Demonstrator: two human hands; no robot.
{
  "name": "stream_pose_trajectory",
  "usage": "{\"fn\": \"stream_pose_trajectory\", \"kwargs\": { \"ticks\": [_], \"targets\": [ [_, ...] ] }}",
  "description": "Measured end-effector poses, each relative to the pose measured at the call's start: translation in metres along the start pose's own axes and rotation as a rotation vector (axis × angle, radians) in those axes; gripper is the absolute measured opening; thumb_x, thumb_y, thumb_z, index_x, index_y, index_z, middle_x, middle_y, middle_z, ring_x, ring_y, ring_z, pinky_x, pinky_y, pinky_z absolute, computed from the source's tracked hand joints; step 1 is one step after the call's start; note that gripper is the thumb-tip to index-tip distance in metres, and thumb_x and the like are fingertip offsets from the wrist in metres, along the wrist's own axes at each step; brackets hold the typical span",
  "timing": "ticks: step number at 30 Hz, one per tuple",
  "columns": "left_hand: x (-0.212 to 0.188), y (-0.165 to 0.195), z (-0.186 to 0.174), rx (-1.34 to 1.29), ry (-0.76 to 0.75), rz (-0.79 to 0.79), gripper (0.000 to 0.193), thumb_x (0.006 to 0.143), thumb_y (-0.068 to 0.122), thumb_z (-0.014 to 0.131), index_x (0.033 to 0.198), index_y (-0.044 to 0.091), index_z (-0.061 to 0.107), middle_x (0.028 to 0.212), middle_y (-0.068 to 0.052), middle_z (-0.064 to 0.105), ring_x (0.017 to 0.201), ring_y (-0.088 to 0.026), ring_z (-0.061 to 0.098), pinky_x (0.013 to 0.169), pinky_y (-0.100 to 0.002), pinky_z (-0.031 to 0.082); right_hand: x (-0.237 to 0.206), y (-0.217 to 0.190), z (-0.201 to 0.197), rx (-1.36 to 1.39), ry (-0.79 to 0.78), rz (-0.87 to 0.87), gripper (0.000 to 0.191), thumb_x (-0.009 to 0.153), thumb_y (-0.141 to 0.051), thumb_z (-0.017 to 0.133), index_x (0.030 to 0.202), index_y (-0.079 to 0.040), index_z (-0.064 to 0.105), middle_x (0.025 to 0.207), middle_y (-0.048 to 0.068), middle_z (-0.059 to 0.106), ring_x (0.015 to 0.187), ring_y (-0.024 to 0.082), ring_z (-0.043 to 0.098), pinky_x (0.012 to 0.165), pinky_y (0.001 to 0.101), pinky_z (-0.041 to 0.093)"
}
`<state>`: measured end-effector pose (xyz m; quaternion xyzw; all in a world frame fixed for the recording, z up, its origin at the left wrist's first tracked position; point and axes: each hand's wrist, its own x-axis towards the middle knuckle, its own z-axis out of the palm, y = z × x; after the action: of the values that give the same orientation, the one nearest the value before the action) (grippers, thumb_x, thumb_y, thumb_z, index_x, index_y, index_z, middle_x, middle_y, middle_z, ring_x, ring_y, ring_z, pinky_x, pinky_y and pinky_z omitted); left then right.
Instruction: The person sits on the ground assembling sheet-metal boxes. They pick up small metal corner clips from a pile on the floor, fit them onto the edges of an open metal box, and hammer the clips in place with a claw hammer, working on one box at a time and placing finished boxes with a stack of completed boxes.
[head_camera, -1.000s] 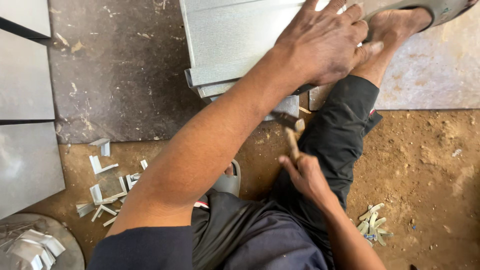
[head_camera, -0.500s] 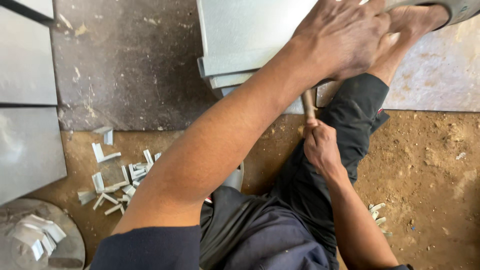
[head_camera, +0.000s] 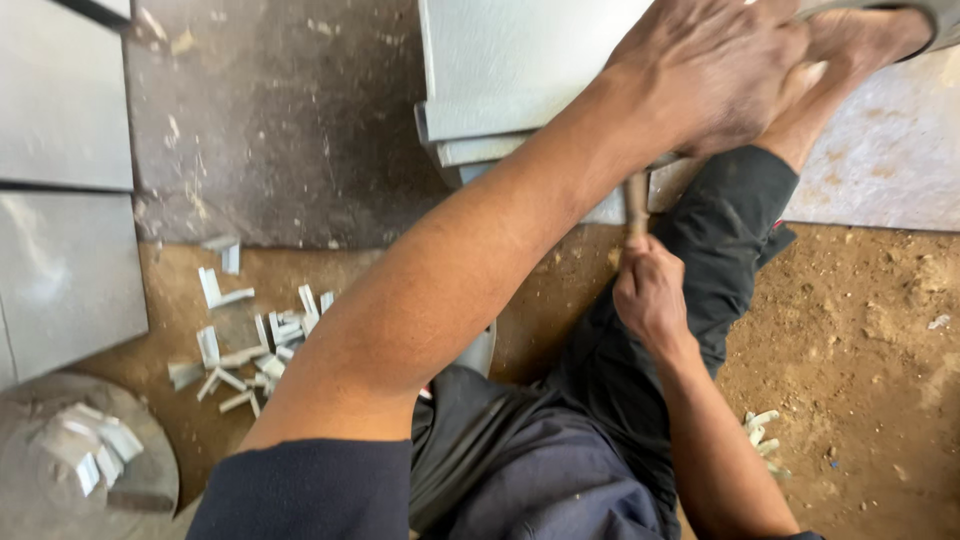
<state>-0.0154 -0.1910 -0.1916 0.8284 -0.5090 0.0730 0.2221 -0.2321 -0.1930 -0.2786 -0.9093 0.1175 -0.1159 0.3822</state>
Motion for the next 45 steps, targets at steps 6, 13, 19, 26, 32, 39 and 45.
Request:
{"fn": "stream_pose_trajectory", "kwargs": {
  "ticks": [6,13,19,26,32,39,45],
  "targets": [
    [-0.008,0.000,-0.027,-0.103,-0.304,-0.083,0.044,0.104,0.039,0.035,0.112,0.013,0.070,0.118,-0.010,0.069,0.115,-0.024,0.064,0.112,-0.055,0.040,0.003,0.008,0.000,0.047,0.027,0.045,0.043,0.111,-0.015,0.042,0.074,0.003,0.052,0.065,0.016,0.054,0.054,0.030,0.052,0.054,0.0416,0.041],
    [-0.003,0.001,-0.025,-0.046,-0.099,-0.043,0.043,0.098,0.043,0.040,0.108,0.018,0.074,0.122,-0.008,0.068,0.113,-0.025,0.062,0.101,-0.062,0.035,-0.001,0.008,0.002,0.043,0.076,0.060,0.046,0.114,-0.017,0.040,0.074,0.004,0.050,0.065,0.016,0.051,0.054,0.025,0.050,0.055,0.0403,0.041],
    [0.001,0.001,-0.011,0.034,0.088,0.003,0.039,0.089,0.041,0.045,0.098,0.023,0.078,0.115,-0.005,0.072,0.110,-0.024,0.066,0.106,-0.063,0.038,-0.003,0.011,0.005,0.008,-0.001,0.061,0.042,0.111,-0.015,0.045,0.075,0.005,0.052,0.065,0.018,0.052,0.054,0.031,0.051,0.055,0.0429,0.041],
    [-0.003,0.000,-0.018,-0.063,-0.051,-0.031,0.040,0.093,0.040,0.045,0.101,0.017,0.077,0.120,-0.009,0.068,0.110,-0.028,0.065,0.102,-0.063,0.039,-0.007,0.016,0.009,-0.089,-0.076,0.040,0.047,0.114,-0.016,0.049,0.071,0.005,0.051,0.068,0.019,0.054,0.057,0.037,0.052,0.057,0.0445,0.041],
    [-0.008,0.001,-0.021,-0.081,-0.172,-0.074,0.041,0.101,0.038,0.039,0.099,0.015,0.073,0.105,-0.008,0.074,0.096,-0.022,0.072,0.095,-0.050,0.053,-0.008,0.015,0.008,-0.113,0.085,-0.201,0.044,0.119,-0.018,0.040,0.081,0.003,0.050,0.077,0.020,0.053,0.067,0.037,0.054,0.063,0.0426,0.042],
    [-0.003,-0.005,-0.015,-0.068,-0.285,-0.079,0.043,0.102,0.041,0.042,0.094,0.012,0.074,0.092,-0.008,0.072,0.080,-0.018,0.067,0.084,-0.047,0.056,-0.008,0.015,0.009,0.054,0.099,-0.011,0.044,0.112,-0.018,0.042,0.074,0.002,0.050,0.066,0.018,0.051,0.055,0.033,0.052,0.054,0.0423,0.040],
    [-0.003,-0.005,-0.006,0.010,0.144,0.054,0.043,0.099,0.041,0.046,0.077,0.017,0.074,0.078,-0.003,0.071,0.073,-0.017,0.069,0.081,-0.049,0.054,-0.008,0.019,0.014,0.058,0.030,0.040,0.044,0.112,-0.016,0.042,0.074,0.004,0.050,0.064,0.019,0.051,0.051,0.032,0.050,0.054,0.0416,0.041]
  ]
}}
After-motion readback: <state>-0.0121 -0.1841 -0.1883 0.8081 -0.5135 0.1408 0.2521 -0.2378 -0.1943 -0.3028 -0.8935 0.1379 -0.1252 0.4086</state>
